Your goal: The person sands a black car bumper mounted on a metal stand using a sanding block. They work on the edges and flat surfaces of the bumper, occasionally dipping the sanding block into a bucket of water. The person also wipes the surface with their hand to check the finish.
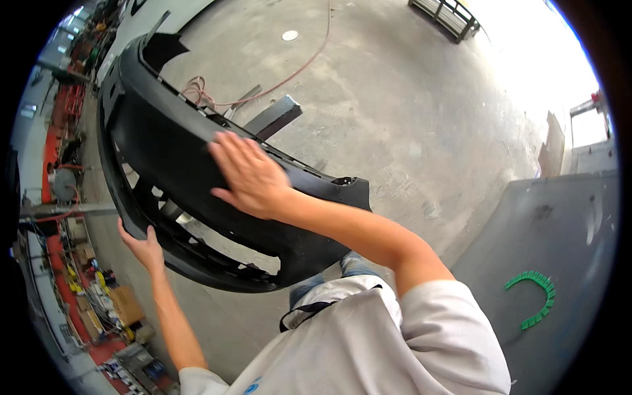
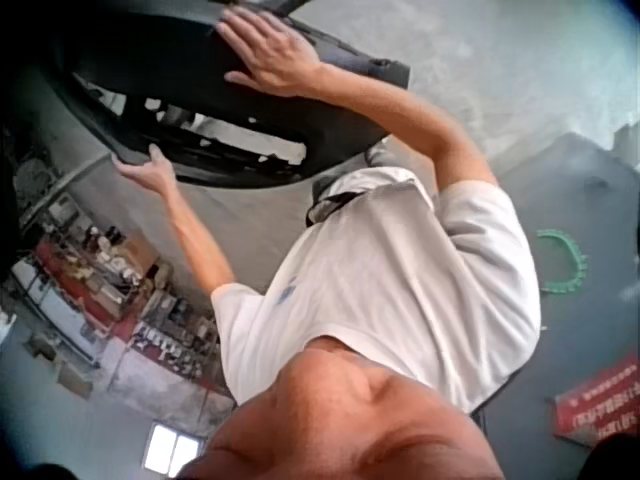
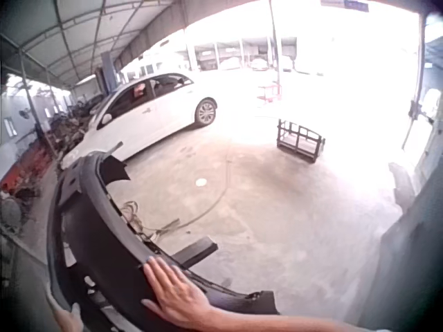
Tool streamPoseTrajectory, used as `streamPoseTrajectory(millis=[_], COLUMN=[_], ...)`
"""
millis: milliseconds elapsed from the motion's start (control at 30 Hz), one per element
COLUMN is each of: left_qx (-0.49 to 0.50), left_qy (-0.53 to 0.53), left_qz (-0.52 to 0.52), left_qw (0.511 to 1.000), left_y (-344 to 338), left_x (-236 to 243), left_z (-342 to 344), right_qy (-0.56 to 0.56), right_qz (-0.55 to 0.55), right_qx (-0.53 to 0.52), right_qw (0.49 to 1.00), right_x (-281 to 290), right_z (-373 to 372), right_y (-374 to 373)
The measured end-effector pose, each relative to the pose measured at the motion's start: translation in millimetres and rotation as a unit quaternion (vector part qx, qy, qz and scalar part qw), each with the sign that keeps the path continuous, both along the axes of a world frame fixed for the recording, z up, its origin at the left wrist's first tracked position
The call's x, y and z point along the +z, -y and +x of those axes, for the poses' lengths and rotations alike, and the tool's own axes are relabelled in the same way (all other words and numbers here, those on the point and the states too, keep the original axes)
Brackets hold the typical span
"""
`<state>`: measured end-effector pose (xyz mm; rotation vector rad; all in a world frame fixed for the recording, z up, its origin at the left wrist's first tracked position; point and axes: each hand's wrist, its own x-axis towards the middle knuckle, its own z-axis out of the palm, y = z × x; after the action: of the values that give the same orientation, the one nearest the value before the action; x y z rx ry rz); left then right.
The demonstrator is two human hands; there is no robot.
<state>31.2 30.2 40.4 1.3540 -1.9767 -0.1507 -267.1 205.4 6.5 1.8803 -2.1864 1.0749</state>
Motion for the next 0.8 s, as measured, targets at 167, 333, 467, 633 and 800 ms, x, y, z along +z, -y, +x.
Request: streamPoseTrajectory(millis=[167,333,467,633,800], left_qx=[-0.045,0.032,-0.141,-0.092,-0.046], left_qy=[0.022,0.158,0.246,0.116,0.150], left_qz=[-0.044,-0.064,-0.252,-0.004,-0.004], left_qw=[0.998,0.985,0.925,0.989,0.988], left_y=[31.1,16.3,-3.5,50.0,48.3], left_x=[-17.8,-2.5,17.3,8.1,-2.6], left_z=[8.2,4.7,-82.1,-167.5,-173.9], right_qy=[0.019,0.090,0.080,0.226,0.201], right_qz=[-0.045,-0.098,-0.090,-0.081,-0.106], right_qx=[-0.081,-0.076,-0.070,-0.191,-0.193], right_qw=[0.995,0.988,0.990,0.952,0.955], right_x=[34.0,-12.3,-98.1,-168.0,-91.0], right_z=[2.7,9.4,-7.8,-4.9,45.4], right_y=[111.5,12.0,-111.1,-175.5,-99.8])
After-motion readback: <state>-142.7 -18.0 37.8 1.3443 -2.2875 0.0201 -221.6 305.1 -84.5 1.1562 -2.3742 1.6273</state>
